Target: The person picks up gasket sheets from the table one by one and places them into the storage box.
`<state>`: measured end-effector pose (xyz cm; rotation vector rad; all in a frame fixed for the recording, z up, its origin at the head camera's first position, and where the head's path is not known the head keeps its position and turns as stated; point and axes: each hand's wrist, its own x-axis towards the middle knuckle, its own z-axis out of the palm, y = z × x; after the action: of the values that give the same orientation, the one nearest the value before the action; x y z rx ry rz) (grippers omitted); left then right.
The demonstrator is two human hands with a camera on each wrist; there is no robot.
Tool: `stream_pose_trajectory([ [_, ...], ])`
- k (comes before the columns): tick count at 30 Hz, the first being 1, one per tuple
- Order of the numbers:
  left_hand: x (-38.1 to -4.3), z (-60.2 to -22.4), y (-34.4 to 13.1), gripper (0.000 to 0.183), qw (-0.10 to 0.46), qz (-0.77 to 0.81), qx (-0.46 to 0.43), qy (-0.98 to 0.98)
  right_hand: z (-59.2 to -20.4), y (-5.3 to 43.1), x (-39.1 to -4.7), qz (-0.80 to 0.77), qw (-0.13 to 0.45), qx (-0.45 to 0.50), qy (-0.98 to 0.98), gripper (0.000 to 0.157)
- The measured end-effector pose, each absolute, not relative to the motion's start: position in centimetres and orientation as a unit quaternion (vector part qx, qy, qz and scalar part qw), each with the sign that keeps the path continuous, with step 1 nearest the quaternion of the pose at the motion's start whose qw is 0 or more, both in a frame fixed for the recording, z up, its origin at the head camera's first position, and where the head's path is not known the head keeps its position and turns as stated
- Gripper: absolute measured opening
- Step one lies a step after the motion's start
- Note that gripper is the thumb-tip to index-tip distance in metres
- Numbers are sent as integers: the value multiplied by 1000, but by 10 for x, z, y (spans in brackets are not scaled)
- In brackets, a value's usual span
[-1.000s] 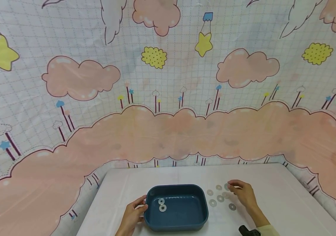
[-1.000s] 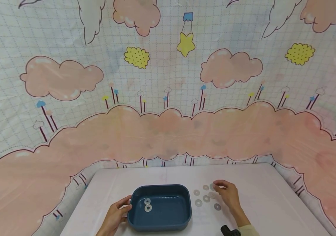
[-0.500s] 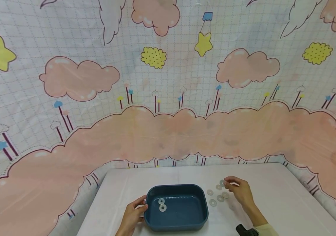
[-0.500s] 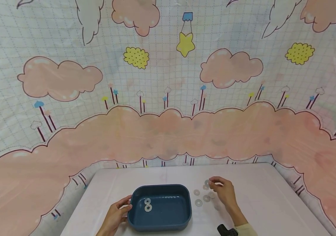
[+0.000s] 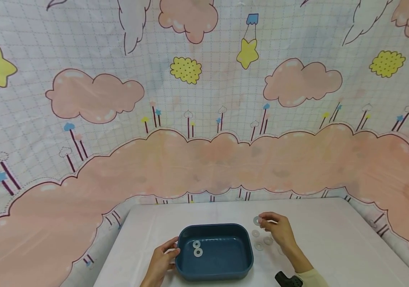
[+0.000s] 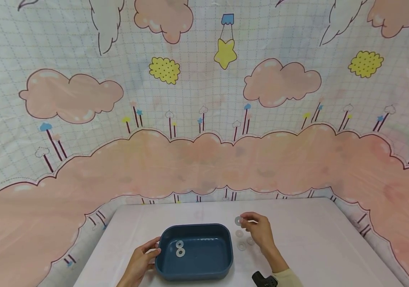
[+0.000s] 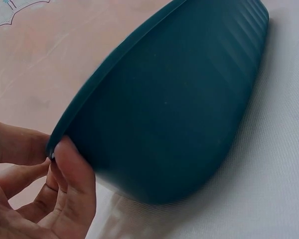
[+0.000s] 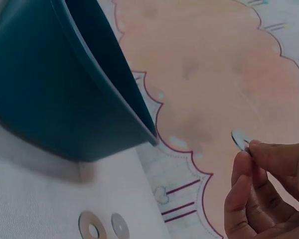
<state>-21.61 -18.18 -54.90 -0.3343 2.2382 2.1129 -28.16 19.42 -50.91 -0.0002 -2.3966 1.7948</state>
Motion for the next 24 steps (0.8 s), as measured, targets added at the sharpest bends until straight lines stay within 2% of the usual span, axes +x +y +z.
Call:
stream_pose_trajectory([
  [12, -212, -550, -179, 53, 21, 683, -111, 722, -508, 170, -275, 635, 53, 3, -771, 15],
  [24, -204, -551, -175, 52, 17, 682, -119, 721, -503, 150, -262, 658, 34, 41, -751, 18],
])
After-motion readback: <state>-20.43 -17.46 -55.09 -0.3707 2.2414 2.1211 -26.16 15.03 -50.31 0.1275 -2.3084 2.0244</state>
